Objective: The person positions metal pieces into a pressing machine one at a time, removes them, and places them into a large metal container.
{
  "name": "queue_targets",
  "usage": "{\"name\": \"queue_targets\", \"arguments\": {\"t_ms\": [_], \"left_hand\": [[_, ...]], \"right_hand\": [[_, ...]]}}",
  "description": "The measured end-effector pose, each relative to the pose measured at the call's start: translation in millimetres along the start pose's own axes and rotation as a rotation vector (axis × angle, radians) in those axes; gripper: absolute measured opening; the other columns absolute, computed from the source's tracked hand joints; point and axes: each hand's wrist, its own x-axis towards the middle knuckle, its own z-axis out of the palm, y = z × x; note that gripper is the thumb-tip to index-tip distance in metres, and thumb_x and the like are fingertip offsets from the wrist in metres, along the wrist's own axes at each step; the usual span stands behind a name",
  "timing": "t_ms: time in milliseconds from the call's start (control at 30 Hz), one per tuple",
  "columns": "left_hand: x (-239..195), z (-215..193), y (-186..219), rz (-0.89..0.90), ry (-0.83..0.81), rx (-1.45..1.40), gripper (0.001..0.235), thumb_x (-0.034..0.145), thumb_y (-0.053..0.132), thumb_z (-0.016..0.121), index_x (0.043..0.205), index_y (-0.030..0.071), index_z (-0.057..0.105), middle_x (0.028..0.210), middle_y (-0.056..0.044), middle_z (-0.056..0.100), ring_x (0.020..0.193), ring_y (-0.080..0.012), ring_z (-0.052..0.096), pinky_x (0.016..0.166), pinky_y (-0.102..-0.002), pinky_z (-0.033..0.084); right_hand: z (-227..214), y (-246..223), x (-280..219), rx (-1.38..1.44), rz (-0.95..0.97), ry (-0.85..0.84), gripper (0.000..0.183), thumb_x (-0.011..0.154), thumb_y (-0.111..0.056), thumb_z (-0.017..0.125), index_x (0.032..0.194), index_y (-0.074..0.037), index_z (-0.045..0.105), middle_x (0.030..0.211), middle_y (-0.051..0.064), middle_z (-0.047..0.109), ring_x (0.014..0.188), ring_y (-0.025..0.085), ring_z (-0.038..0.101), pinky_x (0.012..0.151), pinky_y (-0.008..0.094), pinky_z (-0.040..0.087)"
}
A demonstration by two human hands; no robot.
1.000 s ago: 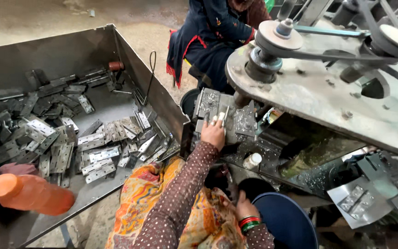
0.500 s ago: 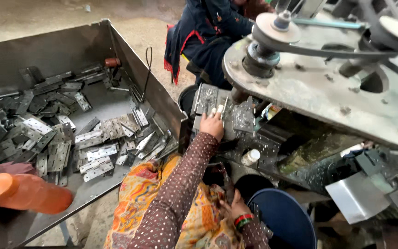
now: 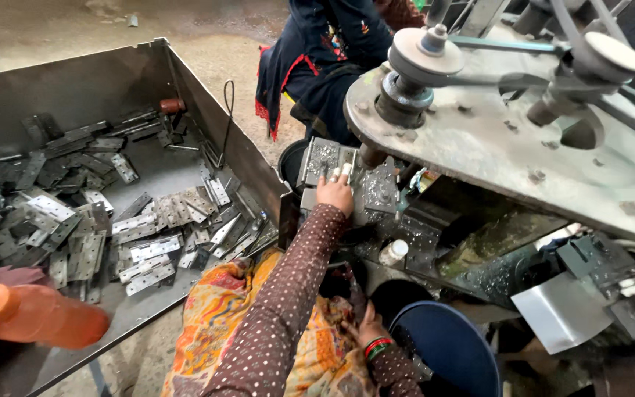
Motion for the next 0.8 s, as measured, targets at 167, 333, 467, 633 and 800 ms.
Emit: {"name": "queue_targets", "arguments": {"t_ms": [167, 333, 467, 633, 800], "left_hand": [[-8, -18, -2, 0.018, -0.028, 0.006, 0.030, 0.091, 0.020, 0.053, 0.104, 0.011, 0.079, 0.152, -0.006, 0.050, 0.141, -0.0232, 0.044, 0.118, -0.055, 0.027], [-82, -36, 26, 0.096, -0.047, 0.115, 0.028, 0.093, 0.020, 0.056, 0.103, 0.008, 0.079, 0.146, -0.015, 0.054, 0.136, -0.0291, 0.051, 0.125, -0.053, 0.024], [-134, -43, 47, 0.086, 0.402, 0.157, 0.028, 0.092, 0.017, 0.059, 0.114, 0.006, 0.072, 0.127, -0.013, 0.061, 0.131, -0.0274, 0.055, 0.123, -0.054, 0.032], [-132, -54, 19, 0.260, 0.431, 0.046, 0.025, 0.088, 0.016, 0.060, 0.110, 0.005, 0.066, 0.122, -0.010, 0.062, 0.122, -0.0272, 0.059, 0.109, -0.053, 0.041], [-95, -73, 18, 0.167, 0.278, -0.322, 0.017, 0.106, 0.011, 0.054, 0.116, -0.001, 0.061, 0.128, -0.016, 0.063, 0.096, -0.0251, 0.064, 0.094, -0.043, 0.057]], "right_hand": [[-43, 7, -20, -0.030, -0.116, 0.042, 0.109, 0.085, -0.076, 0.059, 0.155, -0.005, 0.016, 0.129, 0.030, 0.061, 0.109, 0.045, 0.067, 0.091, 0.052, 0.056], [-82, -11, -37, -0.173, -0.144, 0.224, 0.084, 0.089, -0.068, 0.054, 0.142, -0.005, 0.038, 0.094, 0.024, 0.073, 0.085, 0.044, 0.071, 0.074, 0.053, 0.058], [-83, -20, -37, -0.177, -0.129, 0.248, 0.083, 0.087, -0.071, 0.059, 0.132, -0.003, 0.043, 0.087, 0.022, 0.071, 0.080, 0.042, 0.071, 0.068, 0.054, 0.058], [-66, -7, -36, -0.165, -0.172, 0.397, 0.072, 0.087, -0.064, 0.058, 0.129, -0.005, 0.050, 0.082, 0.020, 0.072, 0.076, 0.041, 0.072, 0.065, 0.054, 0.058], [-74, -9, -29, -0.213, -0.579, 0.320, 0.034, 0.096, -0.055, 0.055, 0.105, -0.024, 0.067, 0.094, 0.019, 0.070, 0.074, 0.040, 0.072, 0.057, 0.055, 0.057]]}}
